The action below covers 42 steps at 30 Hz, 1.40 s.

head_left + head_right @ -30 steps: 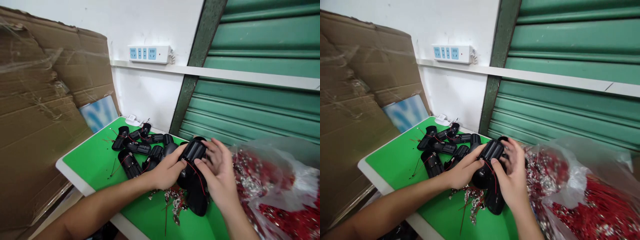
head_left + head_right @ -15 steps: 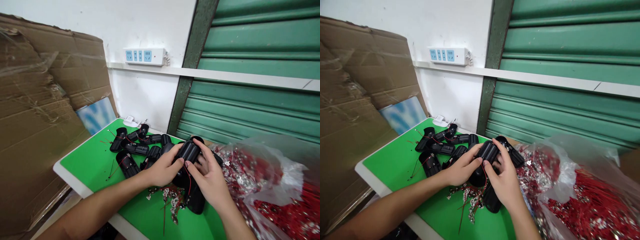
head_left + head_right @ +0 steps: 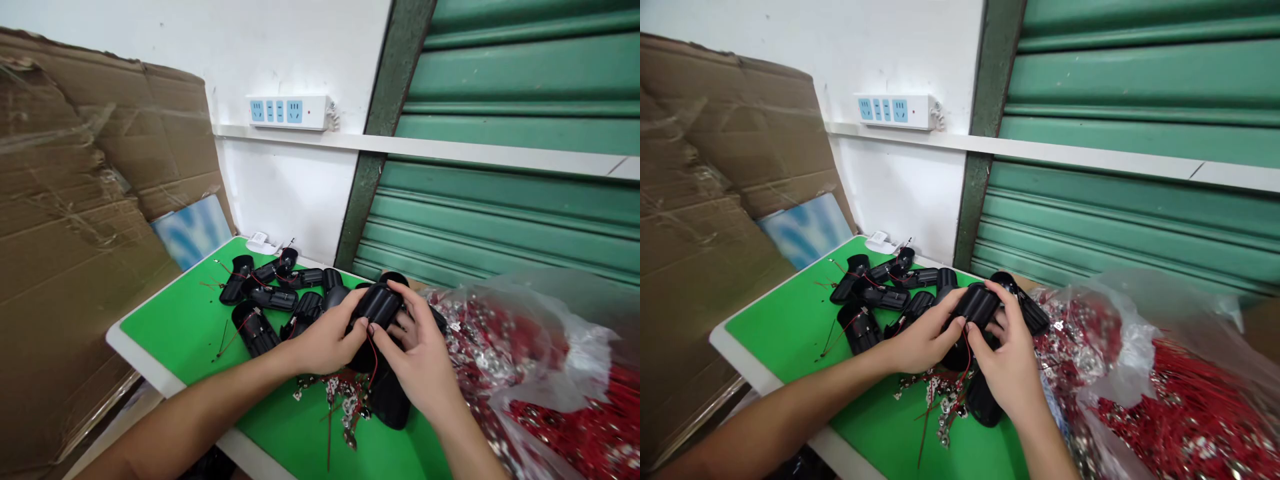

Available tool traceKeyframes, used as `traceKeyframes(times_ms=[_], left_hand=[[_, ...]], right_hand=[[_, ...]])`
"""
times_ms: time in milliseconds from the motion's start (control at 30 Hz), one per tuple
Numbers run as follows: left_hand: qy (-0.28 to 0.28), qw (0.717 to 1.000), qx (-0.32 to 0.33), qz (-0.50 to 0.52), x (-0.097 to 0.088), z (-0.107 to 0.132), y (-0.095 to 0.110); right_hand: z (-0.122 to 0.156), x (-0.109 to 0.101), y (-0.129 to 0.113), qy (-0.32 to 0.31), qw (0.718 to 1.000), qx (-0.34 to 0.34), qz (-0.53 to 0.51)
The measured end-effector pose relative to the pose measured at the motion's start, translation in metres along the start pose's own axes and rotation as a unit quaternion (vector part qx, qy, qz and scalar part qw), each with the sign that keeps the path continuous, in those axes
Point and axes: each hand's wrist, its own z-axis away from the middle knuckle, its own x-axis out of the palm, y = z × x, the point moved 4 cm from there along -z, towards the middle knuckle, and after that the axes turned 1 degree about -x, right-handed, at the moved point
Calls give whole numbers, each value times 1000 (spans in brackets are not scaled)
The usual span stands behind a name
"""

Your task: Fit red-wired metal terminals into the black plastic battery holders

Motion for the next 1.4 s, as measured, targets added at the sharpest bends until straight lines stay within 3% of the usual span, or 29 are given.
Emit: traceKeyframes(times_ms=[1033, 1400], left_hand=[[-3, 1000, 7, -12, 0, 2, -2], [25, 999, -13, -28, 5, 3, -6]], right_hand=[[4, 4, -3, 19, 999, -6, 45], [5, 5, -2, 30, 999, 10, 36]])
